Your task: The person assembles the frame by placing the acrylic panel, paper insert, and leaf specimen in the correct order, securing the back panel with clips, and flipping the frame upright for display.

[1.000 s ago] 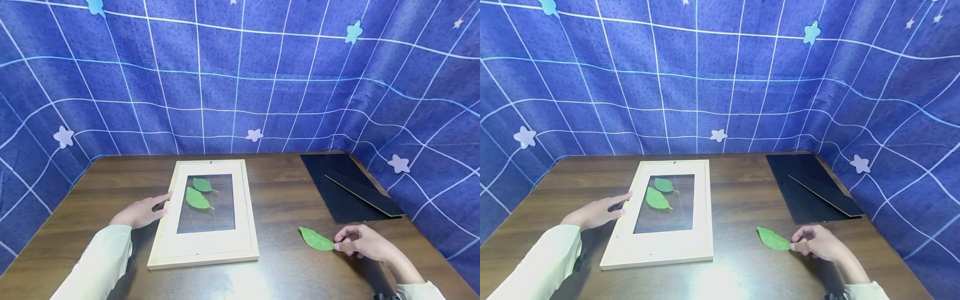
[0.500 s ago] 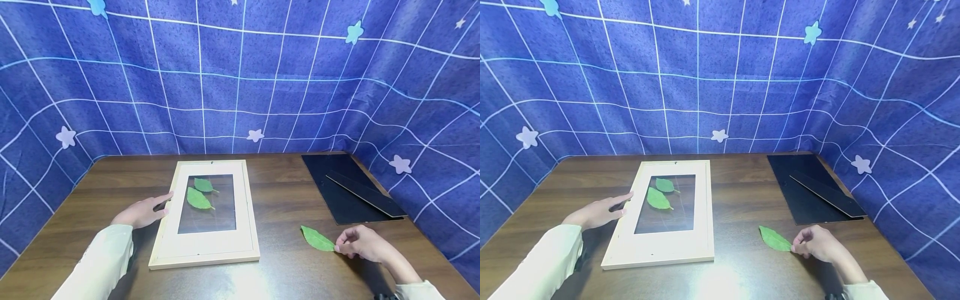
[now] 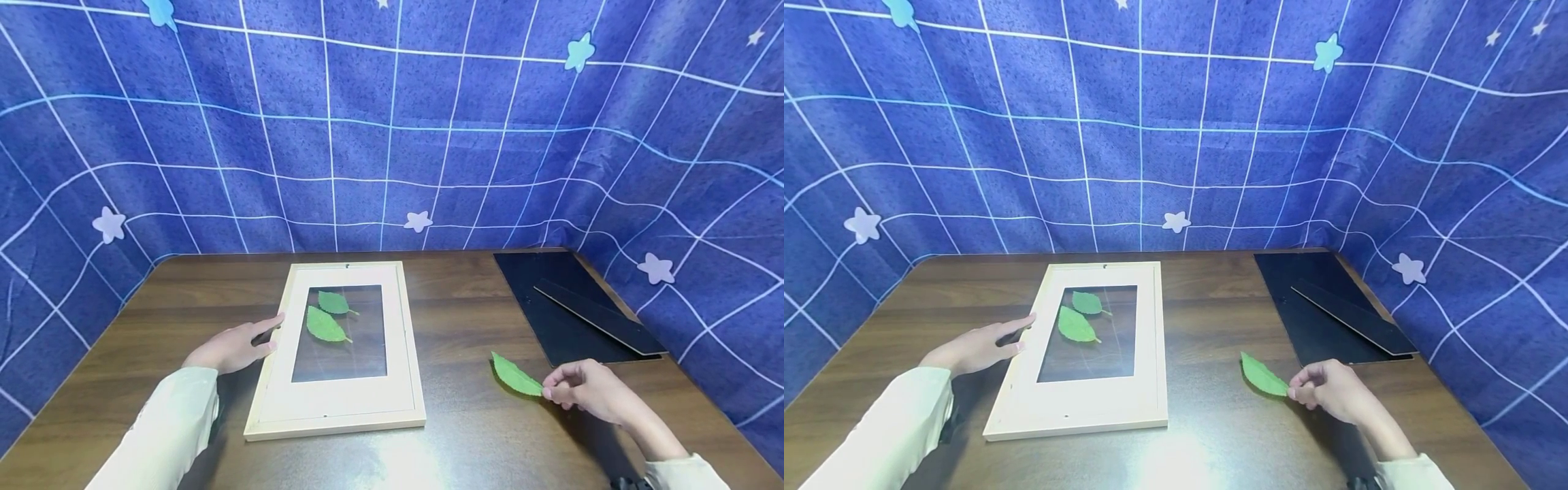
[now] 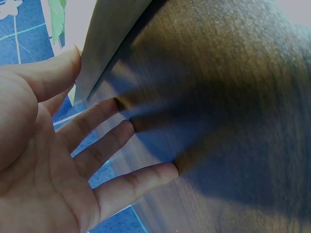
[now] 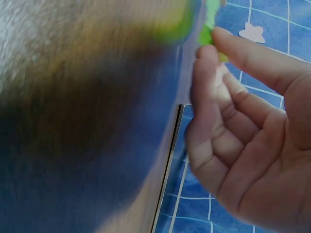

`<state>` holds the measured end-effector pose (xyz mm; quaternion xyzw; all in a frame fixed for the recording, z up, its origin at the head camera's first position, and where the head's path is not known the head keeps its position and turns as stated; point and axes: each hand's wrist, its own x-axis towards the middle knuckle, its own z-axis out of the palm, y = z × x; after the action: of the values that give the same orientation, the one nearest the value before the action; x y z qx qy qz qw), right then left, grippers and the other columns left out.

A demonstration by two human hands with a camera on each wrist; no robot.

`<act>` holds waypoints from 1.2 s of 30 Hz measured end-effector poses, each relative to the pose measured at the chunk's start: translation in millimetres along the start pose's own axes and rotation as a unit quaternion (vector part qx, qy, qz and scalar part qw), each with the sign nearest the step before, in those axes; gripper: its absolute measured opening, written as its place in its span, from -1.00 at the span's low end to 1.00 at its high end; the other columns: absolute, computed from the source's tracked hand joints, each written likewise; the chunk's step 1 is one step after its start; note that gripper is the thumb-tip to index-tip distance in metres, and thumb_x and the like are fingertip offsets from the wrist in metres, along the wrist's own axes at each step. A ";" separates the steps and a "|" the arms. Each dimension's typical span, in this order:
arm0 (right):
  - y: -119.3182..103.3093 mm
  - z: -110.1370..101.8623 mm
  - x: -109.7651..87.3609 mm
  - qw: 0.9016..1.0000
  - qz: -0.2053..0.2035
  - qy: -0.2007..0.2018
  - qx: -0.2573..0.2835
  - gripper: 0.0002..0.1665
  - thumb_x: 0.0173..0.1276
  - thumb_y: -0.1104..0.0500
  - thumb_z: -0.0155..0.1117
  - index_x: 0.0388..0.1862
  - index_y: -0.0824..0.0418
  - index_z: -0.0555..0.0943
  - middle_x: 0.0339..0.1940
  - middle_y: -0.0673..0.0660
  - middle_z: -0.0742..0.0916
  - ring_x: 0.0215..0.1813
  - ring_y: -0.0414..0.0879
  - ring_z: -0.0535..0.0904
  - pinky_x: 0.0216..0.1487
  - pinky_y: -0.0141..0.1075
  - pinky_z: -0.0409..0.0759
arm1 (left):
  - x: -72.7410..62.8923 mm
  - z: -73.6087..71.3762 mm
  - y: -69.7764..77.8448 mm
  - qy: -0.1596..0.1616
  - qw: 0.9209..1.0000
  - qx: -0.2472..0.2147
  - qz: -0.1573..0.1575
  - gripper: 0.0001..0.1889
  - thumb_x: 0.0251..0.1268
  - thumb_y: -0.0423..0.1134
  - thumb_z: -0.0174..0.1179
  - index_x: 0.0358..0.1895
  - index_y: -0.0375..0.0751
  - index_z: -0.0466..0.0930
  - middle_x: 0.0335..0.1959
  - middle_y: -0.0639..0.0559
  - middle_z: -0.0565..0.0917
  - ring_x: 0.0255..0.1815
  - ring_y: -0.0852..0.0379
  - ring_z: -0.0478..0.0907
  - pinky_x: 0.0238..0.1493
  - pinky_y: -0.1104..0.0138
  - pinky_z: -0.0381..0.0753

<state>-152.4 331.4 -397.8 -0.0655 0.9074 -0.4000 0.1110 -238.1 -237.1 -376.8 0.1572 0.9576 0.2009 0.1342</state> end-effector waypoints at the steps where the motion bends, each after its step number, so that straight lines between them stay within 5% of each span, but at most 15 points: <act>1: -1.1 0.4 0.4 1.000 -0.003 0.004 0.006 -0.85 0.32 0.23 0.40 -0.24 0.33 0.70 -0.49 0.09 0.70 -0.46 -0.14 0.58 -0.48 -0.35 0.50 | 0.0 0.1 -0.2 -0.001 1.000 -0.001 0.000 -0.36 0.57 -0.11 0.05 0.57 -0.30 0.16 0.42 -0.54 0.32 0.38 -0.57 0.28 0.26 -0.34 0.34; 13: -26.5 7.0 12.8 0.999 -0.041 0.025 0.008 -0.80 0.34 0.19 0.41 -0.20 0.33 0.70 -0.47 0.12 0.74 -0.45 -0.14 0.62 -0.44 -0.34 0.55 | 0.3 -0.9 -0.7 0.004 1.000 -0.003 0.007 -0.36 0.56 -0.13 0.07 0.56 -0.32 0.18 0.42 -0.52 0.32 0.38 -0.56 0.29 0.27 -0.33 0.34; 36: -89.7 48.6 58.8 0.994 -0.106 -0.003 0.002 -0.91 0.32 0.24 0.44 -0.25 0.26 0.74 -0.51 0.08 0.72 -0.42 -0.12 0.59 -0.42 -0.36 0.51 | 1.3 0.6 -2.3 0.004 1.000 -0.005 0.005 -0.36 0.56 -0.12 0.07 0.56 -0.30 0.17 0.43 -0.50 0.33 0.39 -0.55 0.29 0.28 -0.32 0.33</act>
<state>-194.3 224.4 -372.1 -0.1627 0.8940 -0.4114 0.0710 -239.6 -238.4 -378.6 0.1607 0.9563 0.2069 0.1299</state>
